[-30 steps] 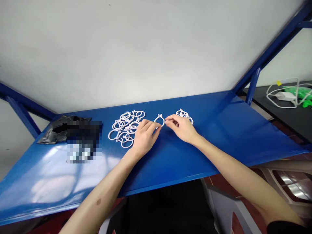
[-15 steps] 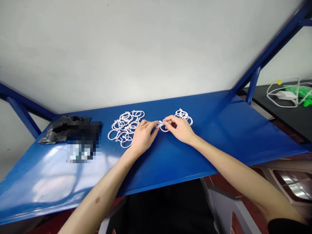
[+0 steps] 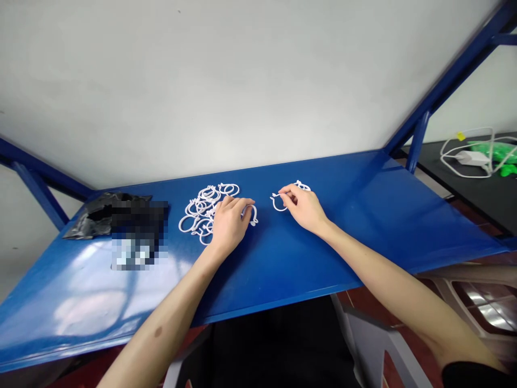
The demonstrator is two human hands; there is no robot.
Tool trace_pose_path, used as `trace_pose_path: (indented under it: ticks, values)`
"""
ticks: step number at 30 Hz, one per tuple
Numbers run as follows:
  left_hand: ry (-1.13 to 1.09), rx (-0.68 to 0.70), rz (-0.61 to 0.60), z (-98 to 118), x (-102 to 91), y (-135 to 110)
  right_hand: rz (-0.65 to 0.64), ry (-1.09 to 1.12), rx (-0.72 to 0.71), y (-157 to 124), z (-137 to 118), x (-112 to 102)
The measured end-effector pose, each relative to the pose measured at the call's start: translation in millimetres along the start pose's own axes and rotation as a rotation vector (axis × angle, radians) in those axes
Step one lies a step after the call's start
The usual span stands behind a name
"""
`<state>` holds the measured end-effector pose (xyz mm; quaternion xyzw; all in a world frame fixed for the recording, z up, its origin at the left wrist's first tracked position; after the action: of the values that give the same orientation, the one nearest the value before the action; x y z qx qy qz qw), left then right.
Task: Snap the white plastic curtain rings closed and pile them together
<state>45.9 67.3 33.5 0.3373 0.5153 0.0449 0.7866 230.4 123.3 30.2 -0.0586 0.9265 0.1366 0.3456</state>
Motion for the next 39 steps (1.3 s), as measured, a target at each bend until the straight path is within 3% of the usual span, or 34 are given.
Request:
trace_pose_path:
  ticks: [4, 8, 11, 14, 18, 26, 32, 39]
  values:
    - [-0.008, 0.033, -0.045, 6.2, 4.9, -0.7, 0.003, 0.036, -0.044, -2.6, -6.0, -1.8]
    - [-0.084, 0.024, 0.004, 15.1, -3.0, 0.9, -0.007, 0.073, -0.103, -9.5, -16.2, -1.0]
    - [-0.221, -0.064, 0.048, 14.9, -8.3, 1.4, 0.016, 0.096, -0.167, -16.6, -25.0, -0.9]
    - [-0.411, -0.223, 0.029, 6.9, -0.9, -2.2, 0.047, 0.102, -0.239, -24.4, -34.0, -0.6]
    - [-0.559, -0.357, 0.034, -0.5, 8.2, -10.1, -0.042, 0.150, -0.309, -32.4, -43.6, 7.0]
    - [-0.497, -0.198, 0.160, 12.4, -8.1, -13.5, -0.180, 0.247, -0.294, -40.6, -48.9, 13.0]
    - [-0.537, -0.193, 0.221, 17.6, -18.9, -7.5, -0.054, 0.259, -0.334, -39.1, -53.3, -0.5]
    - [-0.461, -0.193, 0.218, 17.3, -19.0, -15.0, -0.088, 0.208, -0.418, -42.6, -54.1, 8.4]
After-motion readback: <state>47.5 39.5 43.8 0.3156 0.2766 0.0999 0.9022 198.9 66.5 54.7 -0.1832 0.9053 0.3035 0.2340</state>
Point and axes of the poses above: each hand's wrist, its own y-axis towards the middle knuckle, its own x-axis out of the palm, z = x × y, the point moved 9 cm from there along y, towards the middle knuckle, and after that the axes turned 10 degrees about x, right-handed, at the moved point
